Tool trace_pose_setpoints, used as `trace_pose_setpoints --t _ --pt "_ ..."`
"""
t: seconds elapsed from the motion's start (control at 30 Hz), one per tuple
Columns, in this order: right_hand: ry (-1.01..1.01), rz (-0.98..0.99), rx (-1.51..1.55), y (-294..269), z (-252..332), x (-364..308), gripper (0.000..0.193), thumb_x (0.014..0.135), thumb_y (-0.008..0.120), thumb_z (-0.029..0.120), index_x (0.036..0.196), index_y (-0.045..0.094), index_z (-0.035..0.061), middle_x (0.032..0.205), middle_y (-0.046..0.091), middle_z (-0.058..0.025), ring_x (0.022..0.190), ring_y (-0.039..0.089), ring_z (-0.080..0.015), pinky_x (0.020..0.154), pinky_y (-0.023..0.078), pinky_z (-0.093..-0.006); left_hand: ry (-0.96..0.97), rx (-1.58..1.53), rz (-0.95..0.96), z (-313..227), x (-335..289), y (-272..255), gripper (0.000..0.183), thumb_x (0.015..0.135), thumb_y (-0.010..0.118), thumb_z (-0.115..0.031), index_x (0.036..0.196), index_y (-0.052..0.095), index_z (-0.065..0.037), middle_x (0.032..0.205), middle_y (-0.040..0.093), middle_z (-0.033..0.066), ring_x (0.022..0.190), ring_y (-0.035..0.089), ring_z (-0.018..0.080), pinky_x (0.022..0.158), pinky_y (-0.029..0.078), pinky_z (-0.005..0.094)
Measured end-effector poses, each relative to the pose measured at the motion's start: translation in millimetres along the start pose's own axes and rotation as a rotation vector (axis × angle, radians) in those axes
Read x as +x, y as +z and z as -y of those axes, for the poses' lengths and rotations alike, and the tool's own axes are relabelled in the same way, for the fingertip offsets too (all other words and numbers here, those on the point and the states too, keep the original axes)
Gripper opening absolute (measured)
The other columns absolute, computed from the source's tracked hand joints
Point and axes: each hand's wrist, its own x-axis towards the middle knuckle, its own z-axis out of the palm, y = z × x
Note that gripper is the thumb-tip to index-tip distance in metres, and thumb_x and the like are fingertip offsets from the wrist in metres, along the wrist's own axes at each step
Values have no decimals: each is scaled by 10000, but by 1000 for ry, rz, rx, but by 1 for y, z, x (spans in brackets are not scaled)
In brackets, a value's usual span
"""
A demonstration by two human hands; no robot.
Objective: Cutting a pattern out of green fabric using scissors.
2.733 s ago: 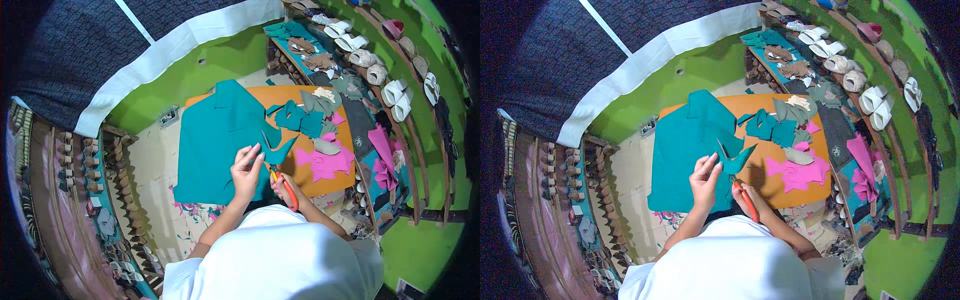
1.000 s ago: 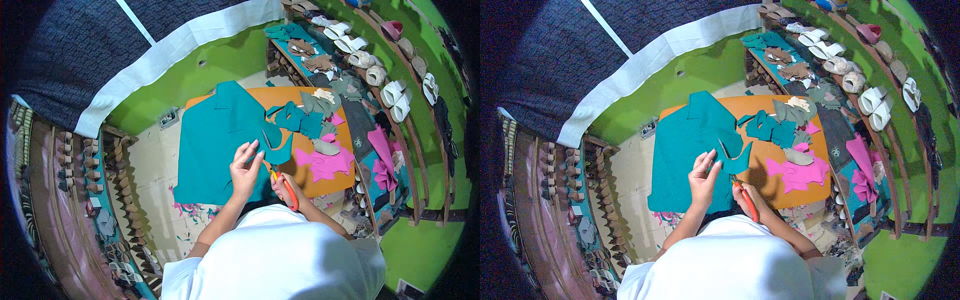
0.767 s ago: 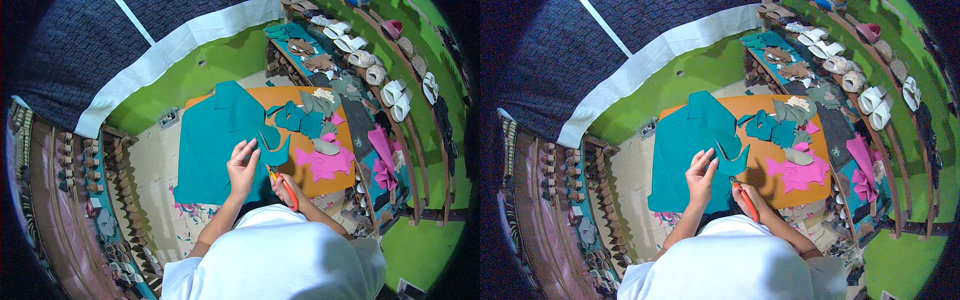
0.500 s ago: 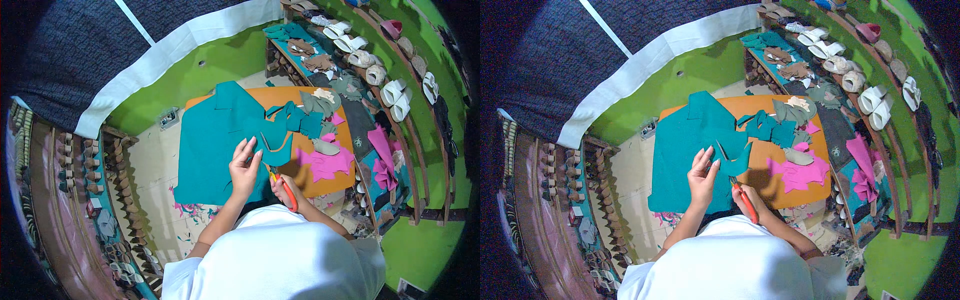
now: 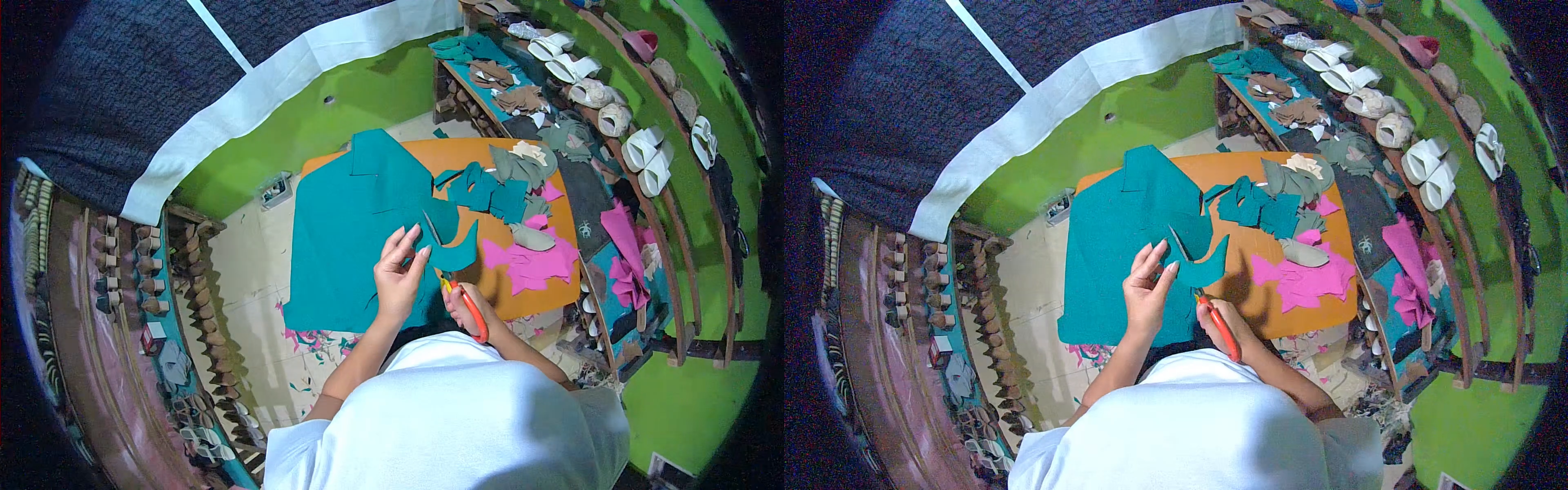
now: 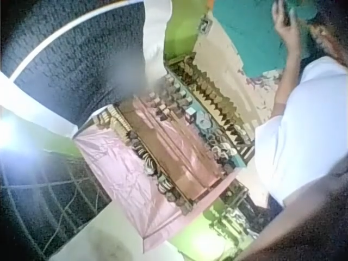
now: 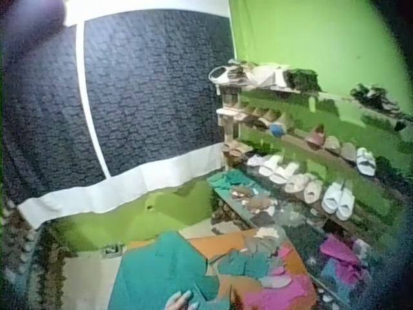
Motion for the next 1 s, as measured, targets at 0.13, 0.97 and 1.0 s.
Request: trace_pose_setpoints --t 0.13,0.97,1.0 --pt "-20 -17 3 4 -4 -1 586 818 280 551 601 392 18 507 381 -57 500 373 -151 465 327 -326 -8 -33 0 -1 -2 3 343 715 614 -13 1050 556 -55 1083 451 63 686 445 31 602 415 160" --pt "80 54 36 -3 -16 0 620 739 284 663 741 423 58 569 366 49 461 336 -25 389 279 -174 -33 -17 95 -1 -3 0 470 698 615 16 1142 474 -45 1170 393 98 672 427 22 651 420 170" --pt "111 68 52 -3 -17 0 616 740 289 661 738 422 59 570 365 51 461 337 -26 388 276 -175 -29 6 103 -2 -3 0 472 697 616 17 1142 474 -45 1170 393 99 671 426 23 656 420 173"
